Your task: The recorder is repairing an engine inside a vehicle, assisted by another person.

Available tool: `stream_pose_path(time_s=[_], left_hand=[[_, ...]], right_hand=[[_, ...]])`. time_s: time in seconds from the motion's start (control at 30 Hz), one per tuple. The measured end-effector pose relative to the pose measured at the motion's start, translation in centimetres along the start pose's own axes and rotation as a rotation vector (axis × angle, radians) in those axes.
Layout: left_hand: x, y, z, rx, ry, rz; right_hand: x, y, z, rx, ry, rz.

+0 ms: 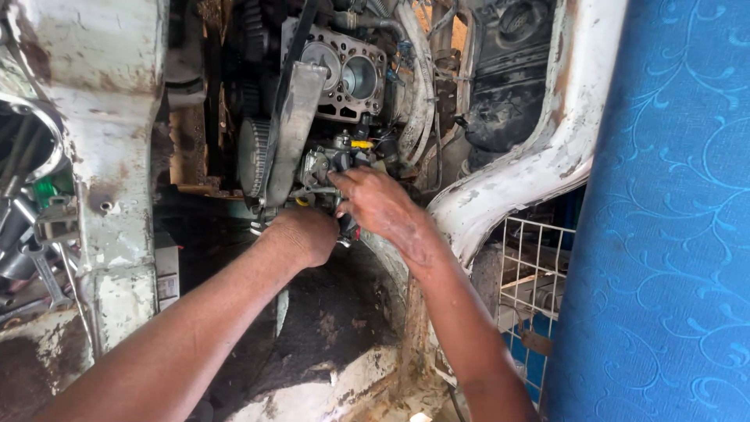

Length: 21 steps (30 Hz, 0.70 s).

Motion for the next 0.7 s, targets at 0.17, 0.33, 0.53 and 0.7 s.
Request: stream_pose_path(time_s=[0.17,0.33,0.53,0.7], left_hand=[[-0.1,0.1,0.0,-0.010,0.016,0.009],[1.1,-0.1,0.2,0.025,-0.020,-0.082],[0.7,0.1,0.2,0.037,-0.002,-0.049],[0.7,0.0,0.3,0.010,0.038,0.024]], right_hand=[[1.5,-0.2,0.2,-0.451,0.242,-0.029],[5.4,4.5,0.3,-0.586,0.305,0.212],[13.3,10.2,-1.3,-1.313,0.387,1.285],[15.1,19.2,-2.4,-1.618,0.446,1.965]])
Point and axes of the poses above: each hand's wrist, its own x-axis away from the middle knuckle, its own y-axis out of the palm, z = x × y, the point moved 5 cm from there along -x, towards the middle knuckle, and after that the axes turned 10 degrees about -z, right-handed, at the moved point
